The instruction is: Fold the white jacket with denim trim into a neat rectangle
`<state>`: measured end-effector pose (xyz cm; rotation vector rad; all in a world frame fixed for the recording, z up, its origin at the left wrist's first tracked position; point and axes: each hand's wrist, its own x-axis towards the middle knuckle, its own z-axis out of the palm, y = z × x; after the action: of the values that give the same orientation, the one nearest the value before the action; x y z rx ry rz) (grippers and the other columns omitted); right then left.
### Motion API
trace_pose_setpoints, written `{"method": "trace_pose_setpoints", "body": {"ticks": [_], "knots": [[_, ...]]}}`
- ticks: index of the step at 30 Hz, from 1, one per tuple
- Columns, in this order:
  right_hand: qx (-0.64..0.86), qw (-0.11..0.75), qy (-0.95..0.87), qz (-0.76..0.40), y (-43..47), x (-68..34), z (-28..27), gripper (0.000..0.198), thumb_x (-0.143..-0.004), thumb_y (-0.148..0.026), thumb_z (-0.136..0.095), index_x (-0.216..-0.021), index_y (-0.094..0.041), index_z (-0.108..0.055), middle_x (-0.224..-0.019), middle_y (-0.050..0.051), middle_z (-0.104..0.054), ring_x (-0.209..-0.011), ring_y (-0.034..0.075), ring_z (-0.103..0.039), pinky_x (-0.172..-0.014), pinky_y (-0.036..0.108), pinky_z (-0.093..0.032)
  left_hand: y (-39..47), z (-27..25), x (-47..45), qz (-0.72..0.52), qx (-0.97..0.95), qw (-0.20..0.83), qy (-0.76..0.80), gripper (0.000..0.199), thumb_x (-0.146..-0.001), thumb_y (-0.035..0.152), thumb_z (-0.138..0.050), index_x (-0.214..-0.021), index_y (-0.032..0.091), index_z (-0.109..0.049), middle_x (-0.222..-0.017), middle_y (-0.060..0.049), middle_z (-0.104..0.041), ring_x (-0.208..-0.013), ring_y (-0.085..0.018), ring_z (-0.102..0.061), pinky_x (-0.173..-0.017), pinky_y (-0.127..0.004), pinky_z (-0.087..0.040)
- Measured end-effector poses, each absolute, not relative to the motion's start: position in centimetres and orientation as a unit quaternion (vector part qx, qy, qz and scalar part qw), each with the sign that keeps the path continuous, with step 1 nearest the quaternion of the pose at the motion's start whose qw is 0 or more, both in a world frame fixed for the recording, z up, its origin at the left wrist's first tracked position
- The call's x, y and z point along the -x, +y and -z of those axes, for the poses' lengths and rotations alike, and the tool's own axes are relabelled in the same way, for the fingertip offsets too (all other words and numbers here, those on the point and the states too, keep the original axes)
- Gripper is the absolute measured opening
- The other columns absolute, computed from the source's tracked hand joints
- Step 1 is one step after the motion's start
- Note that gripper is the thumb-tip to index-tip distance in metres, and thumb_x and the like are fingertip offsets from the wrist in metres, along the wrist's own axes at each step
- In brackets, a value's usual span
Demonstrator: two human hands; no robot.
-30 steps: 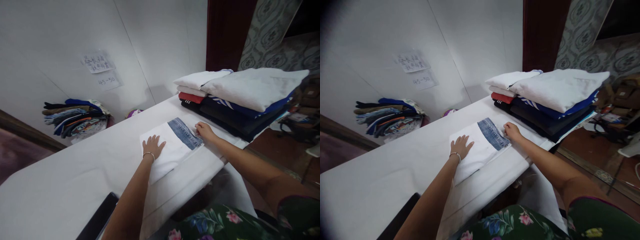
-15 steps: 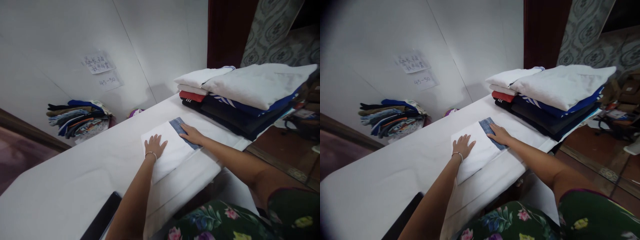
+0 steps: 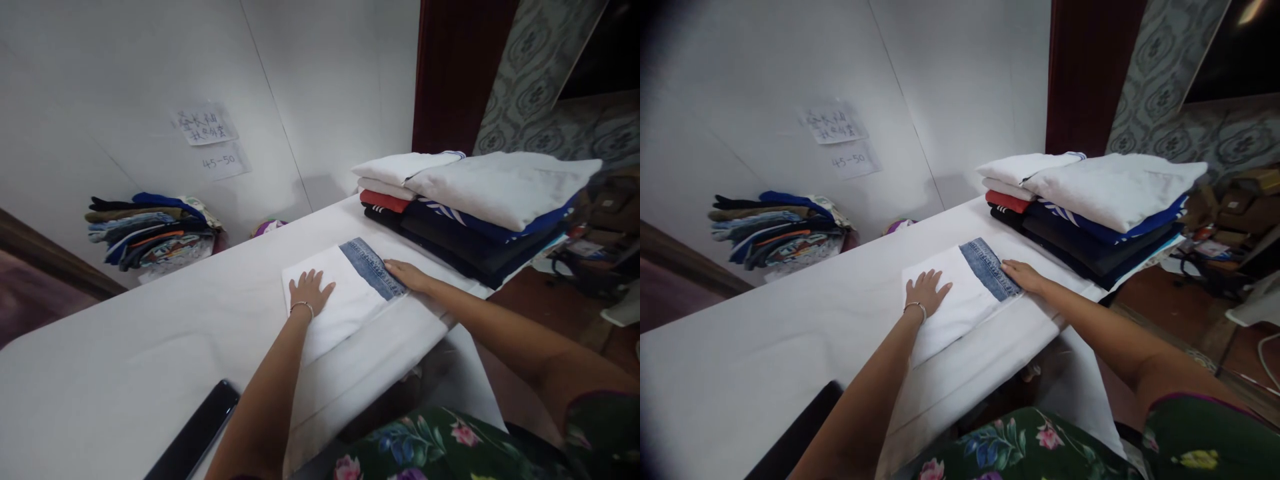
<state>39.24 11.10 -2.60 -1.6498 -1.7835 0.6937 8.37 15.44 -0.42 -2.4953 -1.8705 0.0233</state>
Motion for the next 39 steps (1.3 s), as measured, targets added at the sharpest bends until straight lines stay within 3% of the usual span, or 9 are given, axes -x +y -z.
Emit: {"method": "trace_pose_setpoints", "body": {"ticks": [2,4,7,9,13,21,29,34,39], "knots": [[0.633,0.371,-0.624,-0.270,11.3,-39.4,1.7,0.057,-0.085,-0.064,-0.038,-0.100,-0.018,-0.068,-0.112,0.009,-0.067,-0.108,0.027,-0.058,-0.092,0.035,-0.042,15.5,0.4,-8.4,-0.007,0.800,0.012,-0.600,0.073,-0.086,0.070,-0.015,-0.144,0.031,-0.034,-0.154,-0.001,-0.026,-0.142,-0.028,-0.018,-0.112,-0.056,-0.015],[0.650,0.402,-0.582,-0.278,11.9,-39.2,0.8,0.051,-0.080,-0.064,-0.045,-0.083,-0.018,-0.067,-0.090,0.008,-0.070,-0.086,0.022,-0.062,-0.076,0.030,-0.046,15.4,0.3,-8.4,-0.009,0.799,0.011,-0.601,0.073,-0.086,0.069,-0.015,-0.144,0.030,-0.034,-0.154,-0.001,-0.026,-0.142,-0.028,-0.018,-0.112,-0.056,-0.015],[0.668,0.390,-0.560,-0.297,13.2,-38.3,0.1,0.044,-0.076,-0.061,-0.053,-0.066,-0.019,-0.061,-0.066,0.004,-0.063,-0.064,0.017,-0.056,-0.060,0.027,-0.041,15.2,0.1,-8.5,-0.014,0.798,0.009,-0.603,0.072,-0.087,0.069,-0.015,-0.145,0.030,-0.034,-0.154,-0.001,-0.026,-0.142,-0.028,-0.018,-0.112,-0.057,-0.015],[0.674,0.385,-0.559,-0.291,14.1,-37.5,0.2,0.038,-0.071,-0.055,-0.061,-0.058,-0.020,-0.057,-0.057,0.001,-0.057,-0.060,0.015,-0.051,-0.057,0.026,-0.037,15.2,-0.1,-8.5,-0.016,0.797,0.009,-0.604,0.072,-0.087,0.069,-0.016,-0.145,0.030,-0.034,-0.154,-0.001,-0.026,-0.142,-0.028,-0.018,-0.112,-0.057,-0.015],[0.682,0.405,-0.538,-0.285,14.5,-36.8,1.2,0.035,-0.073,-0.048,-0.060,-0.054,-0.020,-0.051,-0.055,-0.001,-0.052,-0.062,0.014,-0.047,-0.057,0.025,-0.034,15.1,-0.1,-8.5,-0.015,0.798,0.011,-0.603,0.072,-0.087,0.068,-0.016,-0.144,0.030,-0.035,-0.154,-0.001,-0.026,-0.142,-0.028,-0.019,-0.112,-0.056,-0.015],[0.677,0.403,-0.509,-0.345,13.4,-37.2,2.7,0.042,-0.082,-0.057,-0.045,-0.066,-0.019,-0.051,-0.050,-0.003,-0.049,-0.049,0.011,-0.044,-0.048,0.023,-0.034,15.0,-0.1,-8.5,-0.020,0.798,0.010,-0.602,0.073,-0.087,0.069,-0.014,-0.145,0.029,-0.033,-0.155,0.000,-0.025,-0.142,-0.028,-0.018,-0.112,-0.057,-0.015],[0.696,0.326,-0.587,-0.253,14.2,-37.7,1.6,0.037,-0.086,-0.035,-0.050,-0.052,-0.019,-0.047,-0.062,0.003,-0.059,-0.070,0.015,-0.052,-0.063,0.024,-0.034,14.9,-0.1,-8.6,-0.013,0.798,0.011,-0.602,0.072,-0.087,0.068,-0.014,-0.145,0.030,-0.033,-0.155,0.000,-0.026,-0.142,-0.028,-0.018,-0.112,-0.056,-0.014],[0.701,0.298,-0.604,-0.234,15.2,-37.4,0.7,0.041,-0.090,-0.041,-0.046,-0.055,-0.019,-0.050,-0.070,0.007,-0.063,-0.077,0.019,-0.056,-0.066,0.026,-0.033,15.1,0.2,-8.6,-0.007,0.798,0.010,-0.603,0.074,-0.087,0.069,-0.013,-0.145,0.029,-0.033,-0.154,0.000,-0.026,-0.142,-0.028,-0.019,-0.112,-0.057,-0.014],[0.698,0.324,-0.581,-0.264,16.5,-36.9,0.7,0.037,-0.086,-0.043,-0.051,-0.057,-0.019,-0.050,-0.065,0.006,-0.060,-0.073,0.018,-0.055,-0.061,0.025,-0.033,15.1,0.2,-8.5,-0.010,0.797,0.010,-0.604,0.073,-0.087,0.069,-0.014,-0.145,0.030,-0.034,-0.154,0.000,-0.026,-0.142,-0.029,-0.018,-0.112,-0.057,-0.014]]}}
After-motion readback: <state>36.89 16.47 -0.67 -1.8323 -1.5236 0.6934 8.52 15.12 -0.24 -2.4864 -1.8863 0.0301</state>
